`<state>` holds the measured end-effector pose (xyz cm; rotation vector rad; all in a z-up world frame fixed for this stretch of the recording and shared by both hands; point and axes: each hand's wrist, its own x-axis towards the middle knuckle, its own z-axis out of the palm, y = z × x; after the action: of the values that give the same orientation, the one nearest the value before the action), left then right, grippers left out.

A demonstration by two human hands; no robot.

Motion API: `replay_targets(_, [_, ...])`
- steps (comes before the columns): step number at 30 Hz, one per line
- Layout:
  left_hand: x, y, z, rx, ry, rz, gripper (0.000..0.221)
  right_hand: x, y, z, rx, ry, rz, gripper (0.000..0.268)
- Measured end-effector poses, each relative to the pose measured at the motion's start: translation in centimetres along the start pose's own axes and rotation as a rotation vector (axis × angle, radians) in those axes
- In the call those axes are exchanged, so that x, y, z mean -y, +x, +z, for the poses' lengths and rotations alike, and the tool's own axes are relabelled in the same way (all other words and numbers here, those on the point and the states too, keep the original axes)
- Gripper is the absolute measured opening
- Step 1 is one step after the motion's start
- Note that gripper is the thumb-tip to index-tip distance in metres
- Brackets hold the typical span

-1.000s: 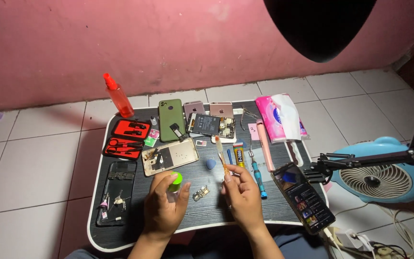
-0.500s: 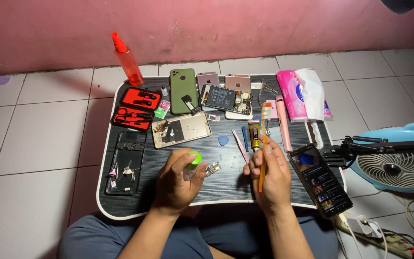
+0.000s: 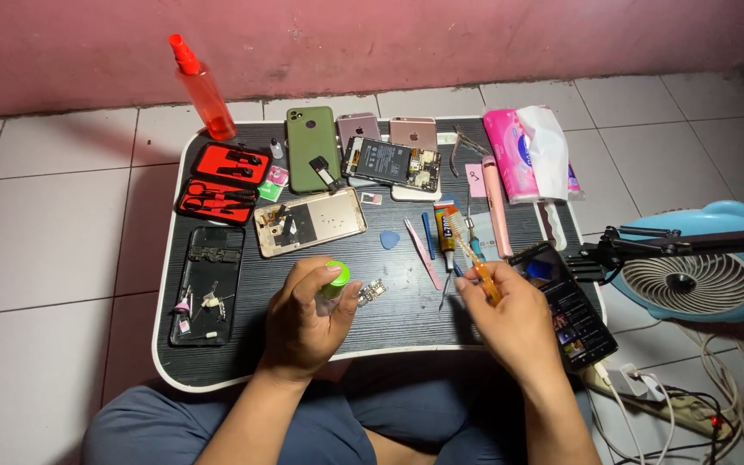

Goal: Disassembling a smartphone to remove and clean internal components using specialized tools like tweezers and a brush.

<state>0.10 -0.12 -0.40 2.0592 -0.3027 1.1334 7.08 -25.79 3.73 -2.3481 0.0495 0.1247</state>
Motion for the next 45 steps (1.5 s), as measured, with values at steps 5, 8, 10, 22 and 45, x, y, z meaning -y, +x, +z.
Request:
replay_targets(5, [-0.4,-0.3,-0.3,0.078,0.035,-0.028,0.042,2.2,-2.0,0.2,0.049,-0.339,-0.026,0.03])
replay_targets(8, [-0.4,-0.4,-0.4,0.082,0.027,-0.024,0.043,1.2,-2.1,0.8,-0.035,-0.419,-0.096,0.035])
replay_targets(10, [-0.5,-0.3,-0.5,0.078,0.022,-0.013,0.044,1.6,-2.6,0.8,-0.091,-0.39,-0.113,0.034])
replay_targets(22, [-1.6,2.9,-1.4,0.202,0.025,0.039,0.038,3.5,-4.7,3.2,0.543,0.62,0.207,0.034])
replay_targets(45, [-1.5,5.5,-3.3,0.932,0.563,0.03,0.035,4.4,-4.7,3.9,0.413,0.448,0.071,0.039])
